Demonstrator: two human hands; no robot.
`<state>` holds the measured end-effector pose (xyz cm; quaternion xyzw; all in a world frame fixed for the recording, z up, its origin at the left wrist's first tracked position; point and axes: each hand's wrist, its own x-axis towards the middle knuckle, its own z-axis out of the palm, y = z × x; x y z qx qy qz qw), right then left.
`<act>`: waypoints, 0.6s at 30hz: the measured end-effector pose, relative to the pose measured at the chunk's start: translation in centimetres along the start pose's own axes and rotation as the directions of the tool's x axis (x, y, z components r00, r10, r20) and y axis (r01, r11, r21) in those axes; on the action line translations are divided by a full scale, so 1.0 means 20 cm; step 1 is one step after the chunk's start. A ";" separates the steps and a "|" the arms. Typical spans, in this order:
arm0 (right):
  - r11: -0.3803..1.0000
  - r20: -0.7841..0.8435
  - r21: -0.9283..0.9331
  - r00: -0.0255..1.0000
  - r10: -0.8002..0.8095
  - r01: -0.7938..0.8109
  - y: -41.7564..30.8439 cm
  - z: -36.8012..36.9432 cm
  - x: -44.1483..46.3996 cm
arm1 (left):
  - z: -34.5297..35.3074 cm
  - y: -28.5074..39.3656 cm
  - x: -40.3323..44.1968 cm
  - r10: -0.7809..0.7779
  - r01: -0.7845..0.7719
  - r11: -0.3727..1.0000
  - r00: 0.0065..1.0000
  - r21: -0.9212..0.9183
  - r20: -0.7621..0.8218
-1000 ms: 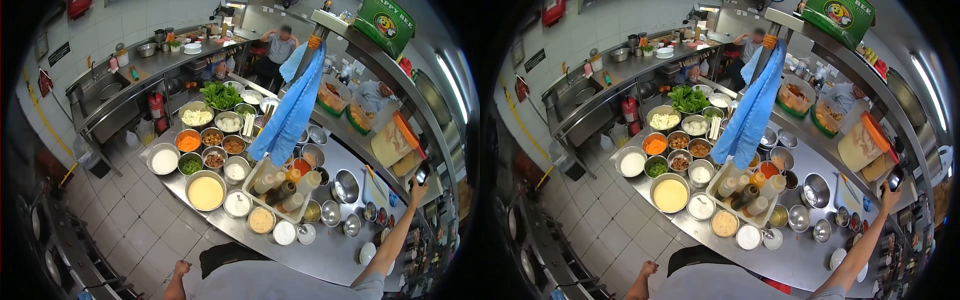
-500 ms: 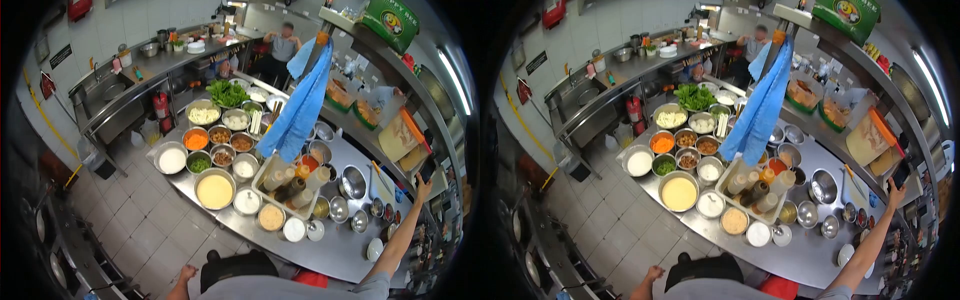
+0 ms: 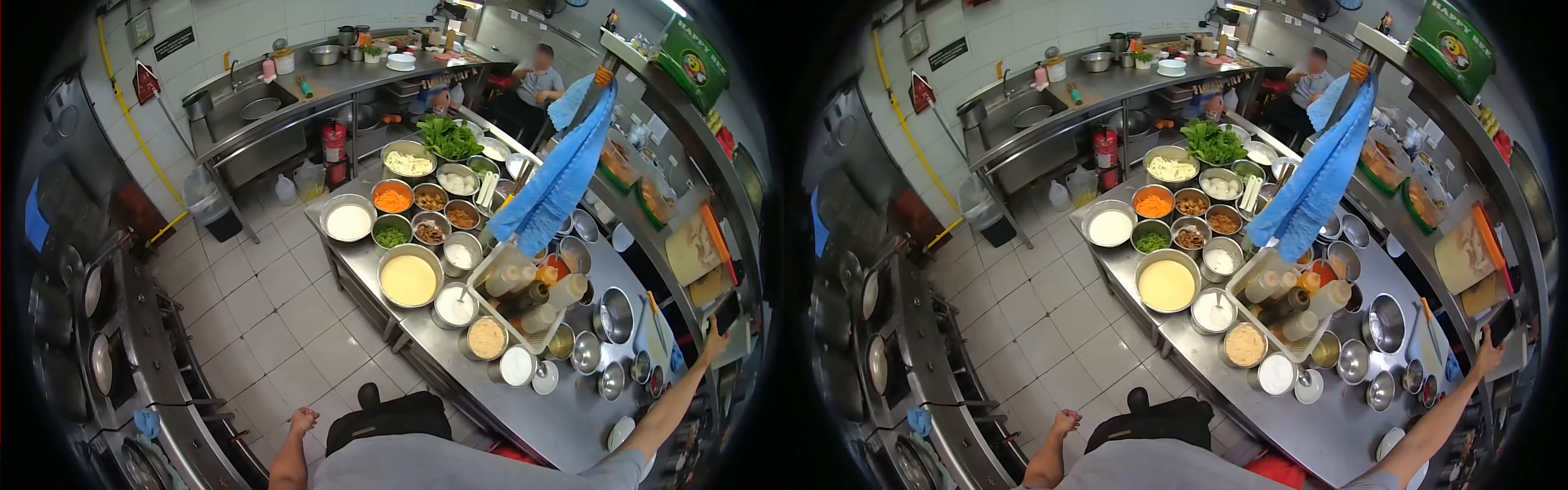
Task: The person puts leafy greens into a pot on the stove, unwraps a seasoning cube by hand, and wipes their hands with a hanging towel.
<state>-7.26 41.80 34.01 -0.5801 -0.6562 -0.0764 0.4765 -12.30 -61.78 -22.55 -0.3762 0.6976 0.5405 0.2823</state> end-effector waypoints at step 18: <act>0.999 0.007 0.049 1.000 0.021 -0.022 0.23 -0.20 -0.19 | 0.93 2.94 -2.07 0.290 -0.129 0.856 -0.683 -0.501 0.671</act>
